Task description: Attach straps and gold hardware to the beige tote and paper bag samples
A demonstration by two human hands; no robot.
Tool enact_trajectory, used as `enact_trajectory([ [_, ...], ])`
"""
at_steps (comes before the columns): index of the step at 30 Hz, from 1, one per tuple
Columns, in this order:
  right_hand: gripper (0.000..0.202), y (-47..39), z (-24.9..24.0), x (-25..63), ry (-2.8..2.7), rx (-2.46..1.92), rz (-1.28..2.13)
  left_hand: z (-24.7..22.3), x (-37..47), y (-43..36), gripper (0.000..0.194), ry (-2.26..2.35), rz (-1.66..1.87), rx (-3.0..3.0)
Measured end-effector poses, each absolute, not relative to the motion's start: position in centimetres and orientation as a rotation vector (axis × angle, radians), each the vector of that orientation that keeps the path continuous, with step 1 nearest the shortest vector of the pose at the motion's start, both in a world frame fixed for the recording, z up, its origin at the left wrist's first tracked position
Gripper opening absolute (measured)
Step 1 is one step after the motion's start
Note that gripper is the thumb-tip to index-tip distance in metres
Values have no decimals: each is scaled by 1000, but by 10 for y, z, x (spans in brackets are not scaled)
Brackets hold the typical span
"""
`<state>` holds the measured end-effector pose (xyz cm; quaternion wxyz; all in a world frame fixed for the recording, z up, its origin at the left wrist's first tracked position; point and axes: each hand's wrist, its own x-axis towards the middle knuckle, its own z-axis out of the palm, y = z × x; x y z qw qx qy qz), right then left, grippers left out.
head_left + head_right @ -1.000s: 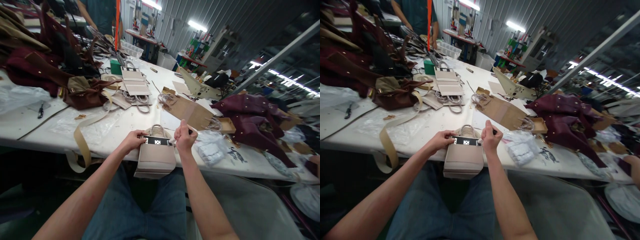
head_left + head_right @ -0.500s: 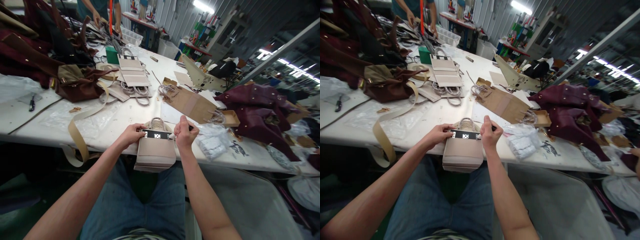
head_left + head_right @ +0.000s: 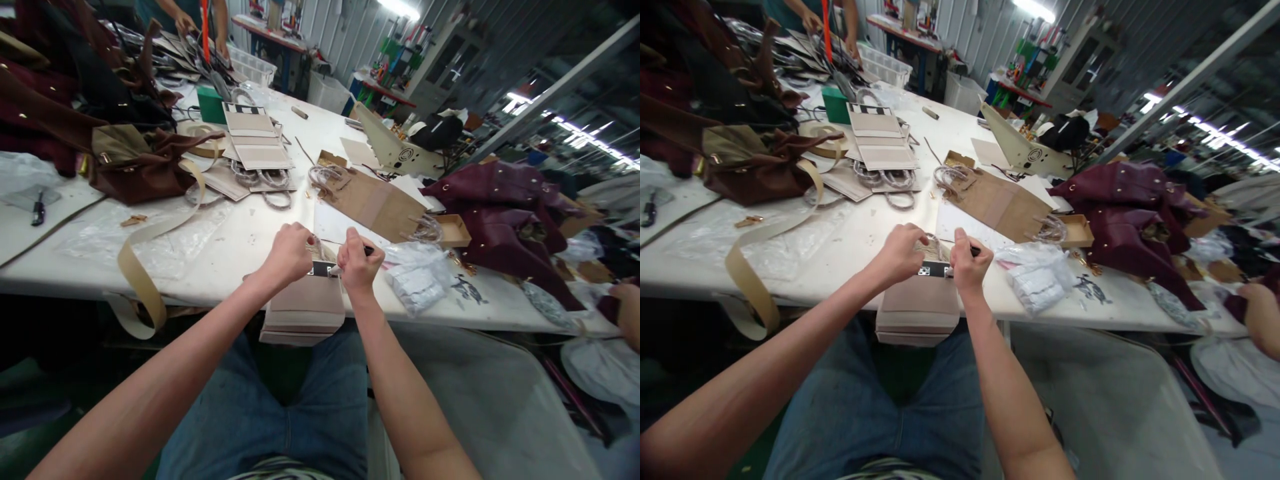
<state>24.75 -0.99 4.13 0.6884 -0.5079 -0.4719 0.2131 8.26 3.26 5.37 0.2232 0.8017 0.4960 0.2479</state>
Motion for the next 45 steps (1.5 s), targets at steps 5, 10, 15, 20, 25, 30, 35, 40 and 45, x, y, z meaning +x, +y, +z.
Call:
enact_trajectory([
  [5,64,-11,41,250,-1001,-1103,496,38,114,30,18,1216,466,2211],
  [10,64,-12,42,252,-938,-1031,557,23,119,32,24,1296,472,2223],
  [15,65,-12,43,253,-956,-1039,547,20,128,30,32,1398,470,2153],
  [20,65,-13,43,254,-926,-1023,555,19,136,31,24,1408,417,2143],
  [25,66,-10,44,255,-960,-1017,559,24,137,30,20,1413,400,2101],
  [30,66,-7,40,253,-1030,-1034,505,27,134,27,18,1378,421,2086],
  [35,65,-11,36,248,-1025,-1078,410,28,133,28,18,1364,412,2082],
  [40,65,-19,41,247,-1055,-1136,423,27,133,28,19,1378,412,2069],
  [45,66,-18,43,244,-1035,-1164,415,24,132,27,20,1367,452,2079],
])
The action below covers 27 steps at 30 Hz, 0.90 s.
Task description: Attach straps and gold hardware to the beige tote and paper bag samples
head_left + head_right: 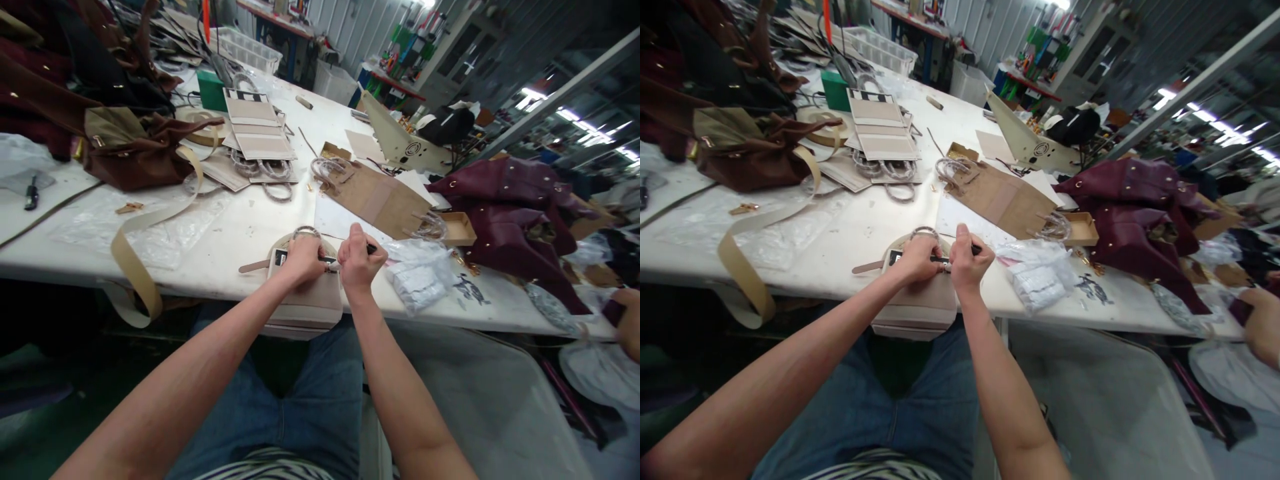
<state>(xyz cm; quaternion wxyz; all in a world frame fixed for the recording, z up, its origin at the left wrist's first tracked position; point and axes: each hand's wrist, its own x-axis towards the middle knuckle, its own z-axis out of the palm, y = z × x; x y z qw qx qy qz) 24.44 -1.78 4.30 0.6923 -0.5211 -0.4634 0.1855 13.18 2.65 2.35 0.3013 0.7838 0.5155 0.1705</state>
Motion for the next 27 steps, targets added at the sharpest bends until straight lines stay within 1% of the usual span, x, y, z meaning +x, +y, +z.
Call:
enact_trajectory([
  [2,67,-12,45,245,-1033,-1146,452,23,132,27,19,1371,452,2081],
  [7,72,-3,61,257,-914,-1066,678,23,134,28,19,1425,420,2084],
  [11,72,-10,71,259,-859,-1045,721,24,135,27,16,1424,399,2091],
  [16,69,-6,62,254,-838,-1123,818,21,135,28,20,1424,421,2082],
  [19,67,13,52,260,-794,-1178,855,16,136,29,18,1404,438,2075],
  [22,62,41,46,268,-679,-1313,1017,15,136,29,16,1376,433,2082],
  [25,60,56,49,272,-603,-1432,1208,17,135,28,18,1378,437,2070],
  [27,64,49,55,272,-641,-1399,1187,18,134,27,18,1388,452,2056],
])
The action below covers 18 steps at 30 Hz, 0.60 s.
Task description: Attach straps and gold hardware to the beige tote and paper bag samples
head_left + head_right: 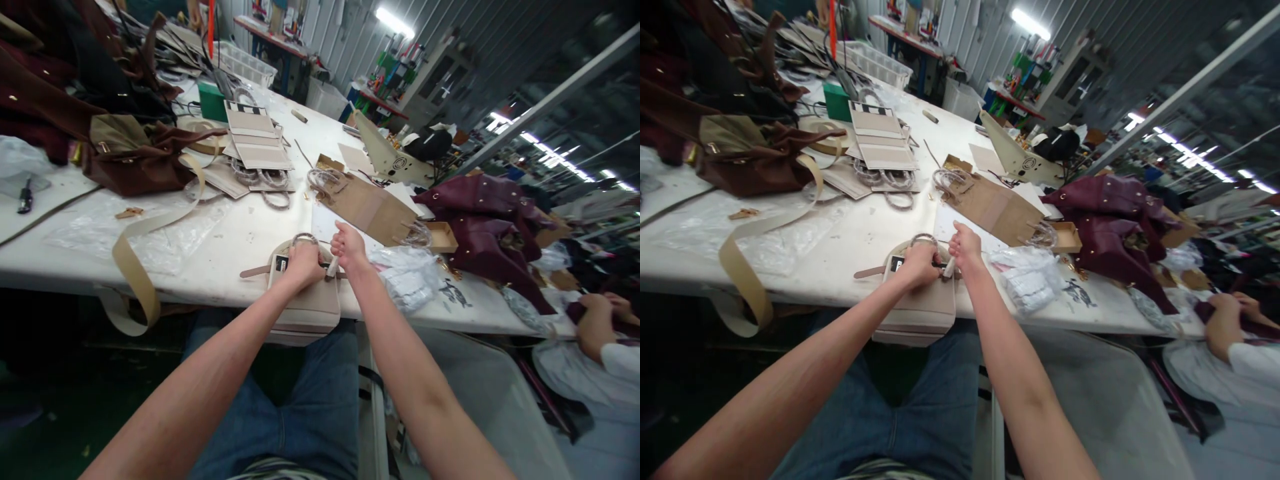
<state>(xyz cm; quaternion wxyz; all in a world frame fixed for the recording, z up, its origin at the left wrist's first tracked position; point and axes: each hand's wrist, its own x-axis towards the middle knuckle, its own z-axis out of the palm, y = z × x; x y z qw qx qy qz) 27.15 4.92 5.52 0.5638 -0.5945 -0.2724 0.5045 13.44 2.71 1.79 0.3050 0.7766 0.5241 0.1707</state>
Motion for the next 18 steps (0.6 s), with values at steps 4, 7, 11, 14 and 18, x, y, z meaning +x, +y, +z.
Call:
enact_trajectory([
  [4,70,7,62,258,-861,-1143,757,19,133,25,14,1364,454,2061],
  [7,69,-17,58,245,-981,-1099,510,19,133,26,14,1349,459,2050],
  [11,67,-22,48,235,-995,-1171,466,16,131,28,16,1313,470,2036],
  [14,66,-17,45,234,-1005,-1195,491,16,129,28,18,1280,467,2047],
  [18,66,-4,56,241,-1024,-1174,572,19,127,28,18,1279,459,2043],
])
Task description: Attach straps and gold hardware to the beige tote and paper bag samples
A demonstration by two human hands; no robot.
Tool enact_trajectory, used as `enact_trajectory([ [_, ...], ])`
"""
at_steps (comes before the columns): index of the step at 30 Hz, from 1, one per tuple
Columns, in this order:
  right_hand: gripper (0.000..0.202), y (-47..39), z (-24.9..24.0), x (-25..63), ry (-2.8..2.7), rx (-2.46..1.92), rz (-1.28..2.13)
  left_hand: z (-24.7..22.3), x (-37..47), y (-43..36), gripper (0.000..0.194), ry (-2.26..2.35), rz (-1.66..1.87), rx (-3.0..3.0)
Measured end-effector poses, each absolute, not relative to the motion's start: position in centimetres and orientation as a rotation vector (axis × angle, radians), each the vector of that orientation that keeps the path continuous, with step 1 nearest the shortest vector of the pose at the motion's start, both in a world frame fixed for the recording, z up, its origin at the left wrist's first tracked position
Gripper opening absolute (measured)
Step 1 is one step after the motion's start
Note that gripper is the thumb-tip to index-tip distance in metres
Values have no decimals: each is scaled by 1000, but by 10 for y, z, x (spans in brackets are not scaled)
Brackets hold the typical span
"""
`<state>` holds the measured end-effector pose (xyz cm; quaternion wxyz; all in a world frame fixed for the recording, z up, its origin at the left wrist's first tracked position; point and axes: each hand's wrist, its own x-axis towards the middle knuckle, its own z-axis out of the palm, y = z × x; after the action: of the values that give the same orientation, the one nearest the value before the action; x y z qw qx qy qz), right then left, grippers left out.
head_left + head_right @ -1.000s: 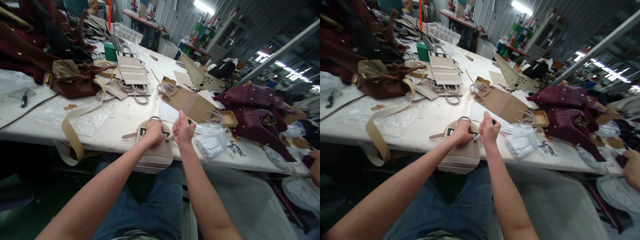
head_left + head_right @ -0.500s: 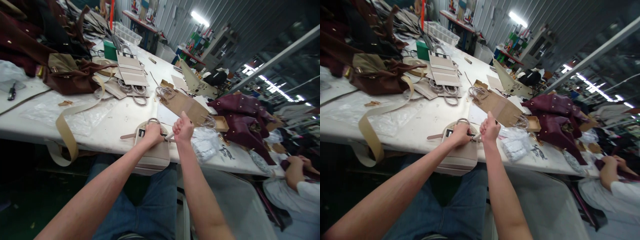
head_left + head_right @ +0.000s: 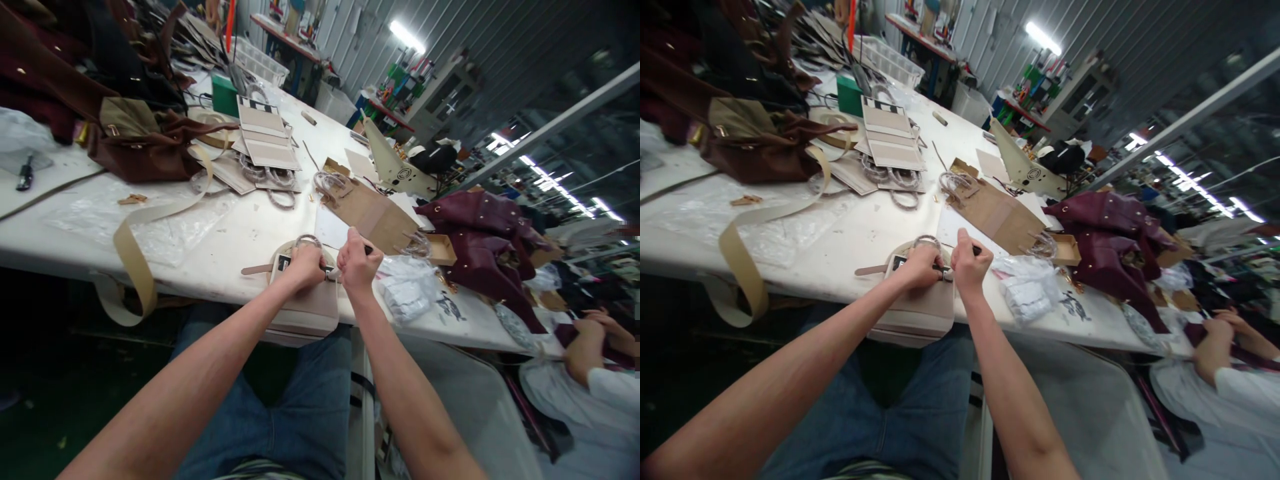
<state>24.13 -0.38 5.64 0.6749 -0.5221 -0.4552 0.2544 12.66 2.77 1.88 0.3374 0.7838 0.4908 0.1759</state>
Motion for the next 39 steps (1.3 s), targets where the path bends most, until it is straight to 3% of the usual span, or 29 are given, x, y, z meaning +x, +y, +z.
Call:
enact_trajectory([
  [14,67,41,61,247,-938,-1274,729,18,129,25,18,1292,474,2036],
  [25,67,-21,50,238,-1185,-1283,383,24,127,26,20,1272,435,2073],
  [39,67,-9,46,239,-1096,-1235,461,32,123,28,14,1250,457,2073],
])
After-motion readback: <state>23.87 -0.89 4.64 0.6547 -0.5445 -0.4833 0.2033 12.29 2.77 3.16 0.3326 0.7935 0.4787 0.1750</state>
